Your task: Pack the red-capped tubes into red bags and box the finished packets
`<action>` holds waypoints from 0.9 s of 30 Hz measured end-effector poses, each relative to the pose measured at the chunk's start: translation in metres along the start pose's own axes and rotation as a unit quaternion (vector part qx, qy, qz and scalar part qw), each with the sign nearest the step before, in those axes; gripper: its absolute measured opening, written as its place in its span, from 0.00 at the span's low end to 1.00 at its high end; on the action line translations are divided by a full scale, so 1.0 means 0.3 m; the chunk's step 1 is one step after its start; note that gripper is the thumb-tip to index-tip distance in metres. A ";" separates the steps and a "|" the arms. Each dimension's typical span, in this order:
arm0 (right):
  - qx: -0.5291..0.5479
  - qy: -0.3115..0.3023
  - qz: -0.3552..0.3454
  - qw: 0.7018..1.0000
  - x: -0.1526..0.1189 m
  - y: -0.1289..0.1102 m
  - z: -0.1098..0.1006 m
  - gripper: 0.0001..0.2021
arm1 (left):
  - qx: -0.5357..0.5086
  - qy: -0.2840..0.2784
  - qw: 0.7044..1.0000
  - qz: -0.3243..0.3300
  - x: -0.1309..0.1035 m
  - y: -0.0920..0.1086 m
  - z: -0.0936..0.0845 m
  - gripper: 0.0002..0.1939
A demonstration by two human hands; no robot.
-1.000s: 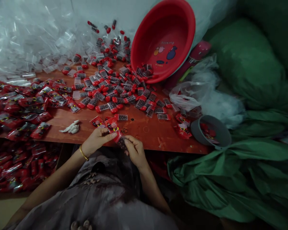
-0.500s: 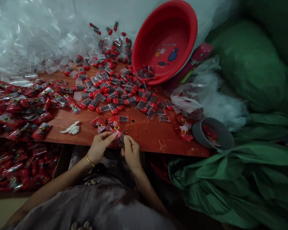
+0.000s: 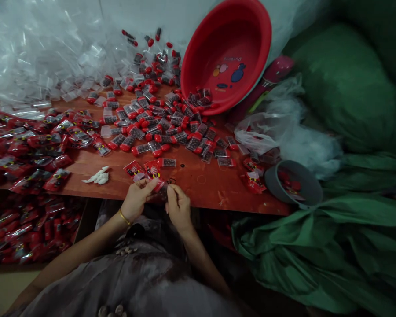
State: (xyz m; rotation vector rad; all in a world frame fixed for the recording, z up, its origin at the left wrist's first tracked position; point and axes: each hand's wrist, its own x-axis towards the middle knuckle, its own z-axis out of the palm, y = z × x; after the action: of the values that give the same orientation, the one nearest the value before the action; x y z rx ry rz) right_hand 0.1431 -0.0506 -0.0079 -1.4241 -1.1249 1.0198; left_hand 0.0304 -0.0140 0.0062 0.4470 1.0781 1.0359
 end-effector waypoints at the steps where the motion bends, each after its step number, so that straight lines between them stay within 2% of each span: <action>1: -0.008 0.001 -0.001 1.000 0.000 0.000 0.003 0.16 | -0.004 0.013 1.000 -0.004 0.002 0.003 0.002 0.24; 3: -0.031 0.021 -0.018 0.999 -0.002 0.008 0.015 0.15 | -0.026 0.040 0.999 -0.006 -0.001 -0.001 0.011 0.25; 5: -0.060 0.067 -0.052 0.995 -0.004 0.021 0.035 0.15 | -0.053 0.057 0.997 -0.009 -0.010 -0.017 0.023 0.26; 8: -0.069 0.119 -0.084 0.987 -0.004 0.034 0.062 0.14 | -0.075 0.060 0.995 0.005 -0.022 -0.044 0.032 0.26; 11: -0.059 0.094 -0.076 0.991 0.002 0.033 0.070 0.15 | -0.056 0.035 0.997 0.038 -0.019 -0.049 0.025 0.23; 16: -0.051 0.020 -0.048 0.997 0.008 0.032 0.061 0.15 | -0.040 -0.014 0.998 0.049 0.001 -0.018 0.006 0.21; 21: -0.067 0.096 -0.096 0.988 0.019 0.029 0.087 0.13 | 0.004 -0.058 0.997 0.053 -0.001 -0.013 -0.004 0.19; 23: -0.060 0.090 -0.093 0.990 0.028 0.022 0.100 0.12 | 0.006 -0.052 0.996 0.068 -0.001 -0.003 -0.007 0.18; 25: -0.067 0.057 -0.103 0.991 0.036 0.015 0.106 0.12 | -0.006 -0.037 0.995 0.088 0.005 0.019 -0.008 0.18; 27: -0.095 0.027 -0.131 0.986 0.039 0.012 0.107 0.11 | -0.012 -0.032 0.996 0.082 0.014 0.045 -0.006 0.19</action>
State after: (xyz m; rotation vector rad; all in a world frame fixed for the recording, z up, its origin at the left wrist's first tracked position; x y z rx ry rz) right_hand 0.1149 -0.0329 -0.0161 -1.3973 -1.3571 0.6999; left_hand 0.0229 -0.0040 0.0133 0.5520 0.9833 1.1699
